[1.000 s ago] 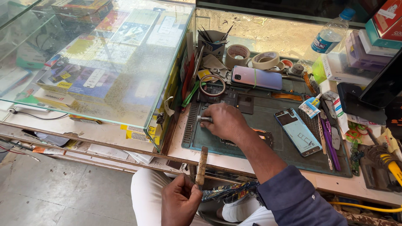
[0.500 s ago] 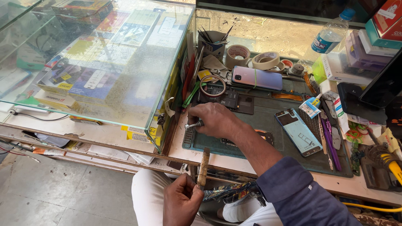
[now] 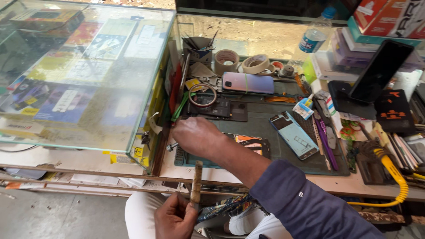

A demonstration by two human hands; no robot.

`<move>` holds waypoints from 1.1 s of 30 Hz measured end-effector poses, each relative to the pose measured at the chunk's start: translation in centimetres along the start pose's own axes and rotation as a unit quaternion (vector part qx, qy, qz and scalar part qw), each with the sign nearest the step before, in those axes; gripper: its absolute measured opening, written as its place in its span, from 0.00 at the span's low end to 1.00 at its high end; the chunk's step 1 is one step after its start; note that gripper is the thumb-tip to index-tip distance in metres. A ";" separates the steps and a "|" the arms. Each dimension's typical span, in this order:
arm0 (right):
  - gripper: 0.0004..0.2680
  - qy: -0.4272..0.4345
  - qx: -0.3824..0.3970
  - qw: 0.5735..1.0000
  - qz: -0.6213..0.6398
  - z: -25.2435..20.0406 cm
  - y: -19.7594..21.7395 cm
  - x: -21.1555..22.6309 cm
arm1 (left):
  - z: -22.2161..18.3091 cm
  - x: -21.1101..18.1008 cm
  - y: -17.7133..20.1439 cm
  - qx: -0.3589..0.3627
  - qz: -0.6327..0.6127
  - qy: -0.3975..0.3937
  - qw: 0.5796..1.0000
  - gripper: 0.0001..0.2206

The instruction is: The person removes the SIM tray from a blue smartphone, wipes the device with a cloth, and then opens the phone to expose the internal components. They use a screwdriver to remove screws from the internal frame while the back cover rests on the workbench.

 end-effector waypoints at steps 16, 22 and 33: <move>0.07 -0.104 -0.029 0.968 0.225 -1.1 -0.1 -5.7 | 2.7 -7.8 -1.2 -0.002 0.183 -0.007 0.983 0.11; 0.08 -0.141 -0.068 0.943 0.295 -5.3 1.3 -8.0 | 5.6 -10.7 -3.3 -0.011 0.306 -0.063 0.950 0.10; 0.10 -0.263 -0.091 0.891 0.358 -14.0 2.0 -11.5 | 10.6 -13.4 -3.8 0.088 0.661 -0.148 0.731 0.07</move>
Point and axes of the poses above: each hand's wrist, its own z-axis towards the middle knuckle, its own y-axis out of the back of the hand, x = y × z, the point moved 2 cm from there along z, towards the middle knuckle, and after that the axes turned 5 degrees about -y, right-handed, at the moved point
